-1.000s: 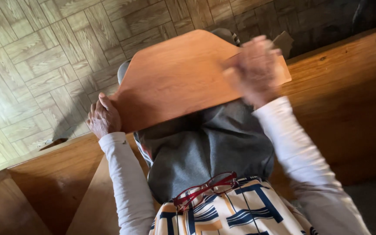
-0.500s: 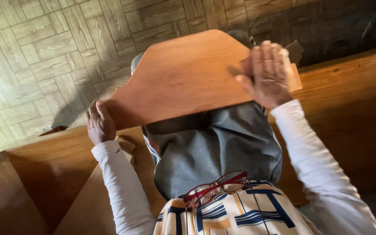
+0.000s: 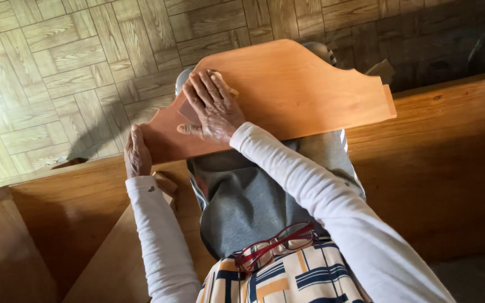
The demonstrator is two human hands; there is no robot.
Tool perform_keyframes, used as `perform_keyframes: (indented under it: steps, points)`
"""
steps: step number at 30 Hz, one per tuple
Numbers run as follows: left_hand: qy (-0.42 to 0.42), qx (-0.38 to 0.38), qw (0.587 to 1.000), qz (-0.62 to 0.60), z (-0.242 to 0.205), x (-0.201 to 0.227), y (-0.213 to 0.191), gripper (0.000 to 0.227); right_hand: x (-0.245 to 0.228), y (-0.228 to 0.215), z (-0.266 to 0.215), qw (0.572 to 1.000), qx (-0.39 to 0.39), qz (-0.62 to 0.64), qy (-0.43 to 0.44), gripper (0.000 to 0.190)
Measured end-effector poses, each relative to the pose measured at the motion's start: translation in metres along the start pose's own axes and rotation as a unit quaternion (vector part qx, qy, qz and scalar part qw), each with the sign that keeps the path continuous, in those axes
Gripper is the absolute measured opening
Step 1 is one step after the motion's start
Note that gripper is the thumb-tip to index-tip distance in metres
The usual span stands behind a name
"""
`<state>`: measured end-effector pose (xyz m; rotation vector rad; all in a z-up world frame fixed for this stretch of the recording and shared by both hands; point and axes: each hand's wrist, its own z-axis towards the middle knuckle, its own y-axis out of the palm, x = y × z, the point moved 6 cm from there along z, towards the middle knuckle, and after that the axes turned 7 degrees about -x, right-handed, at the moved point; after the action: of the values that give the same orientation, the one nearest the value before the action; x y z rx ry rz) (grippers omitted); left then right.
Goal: The person sands a curved wooden piece using a sanding block held in their right hand. They hold the wood steady with their left hand while moving the block back and forth across the surface to smooth it.
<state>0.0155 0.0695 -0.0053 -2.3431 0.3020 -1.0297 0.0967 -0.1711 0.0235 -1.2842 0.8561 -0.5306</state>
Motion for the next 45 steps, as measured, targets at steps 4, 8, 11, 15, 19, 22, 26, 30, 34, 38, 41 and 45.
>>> perform_keyframes:
  steps: [4, 8, 11, 15, 19, 22, 26, 30, 34, 38, 41, 45]
  points:
    - [0.008, -0.022, 0.999, -0.021, -0.011, 0.014, 0.007, 0.066, 0.028, 0.013, -0.010, 0.994, 0.108, -0.009, -0.010, 0.096]
    - [0.035, -0.028, 0.999, -0.030, 0.008, -0.012, 0.016, 0.064, 0.089, -0.085, -0.048, 0.979, 0.197, 0.015, -0.047, 0.069]
    - [0.022, -0.010, 0.995, -0.098, -0.002, 0.008, 0.010, 0.050, 0.181, -0.051, -0.114, 0.994, -0.028, -0.004, 0.103, 0.081]
    - [-0.045, -0.018, 0.991, -0.123, -0.018, 0.027, 0.004, 0.046, 0.241, -0.081, -0.208, 0.995, -0.034, -0.039, 0.088, 0.081]
    - [-0.079, -0.032, 0.991, -0.106, -0.030, 0.041, 0.000, 0.060, 0.224, -0.127, -0.230, 0.993, 0.003, -0.097, 0.073, 0.071]
    - [-0.080, -0.038, 0.987, -0.135, -0.040, 0.059, -0.007, 0.050, 0.220, -0.124, -0.220, 0.996, -0.021, -0.070, 0.055, 0.074]
    - [-0.044, -0.032, 0.986, -0.160, -0.028, 0.032, -0.011, 0.046, 0.185, -0.119, -0.169, 0.998, -0.061, 0.002, 0.004, 0.081]
    - [-0.038, -0.028, 0.974, -0.221, -0.009, 0.006, 0.000, 0.050, 0.164, -0.070, -0.119, 0.994, -0.097, 0.054, -0.021, 0.088]
    - [-0.052, -0.013, 0.969, -0.241, 0.012, -0.033, 0.010, 0.051, 0.112, -0.038, -0.049, 0.987, -0.095, 0.041, -0.125, 0.086]
    - [-0.054, 0.003, 0.980, -0.193, 0.013, -0.050, 0.008, 0.070, 0.039, -0.014, 0.008, 0.974, -0.080, 0.035, -0.211, 0.089]
    - [-0.069, -0.010, 0.984, -0.164, 0.023, -0.062, 0.012, 0.079, -0.023, -0.001, 0.035, 0.969, -0.086, 0.031, -0.229, 0.102]
    - [-0.070, -0.010, 0.984, -0.165, 0.031, -0.082, 0.024, 0.073, -0.035, -0.001, 0.033, 0.970, -0.096, 0.014, -0.224, 0.106]
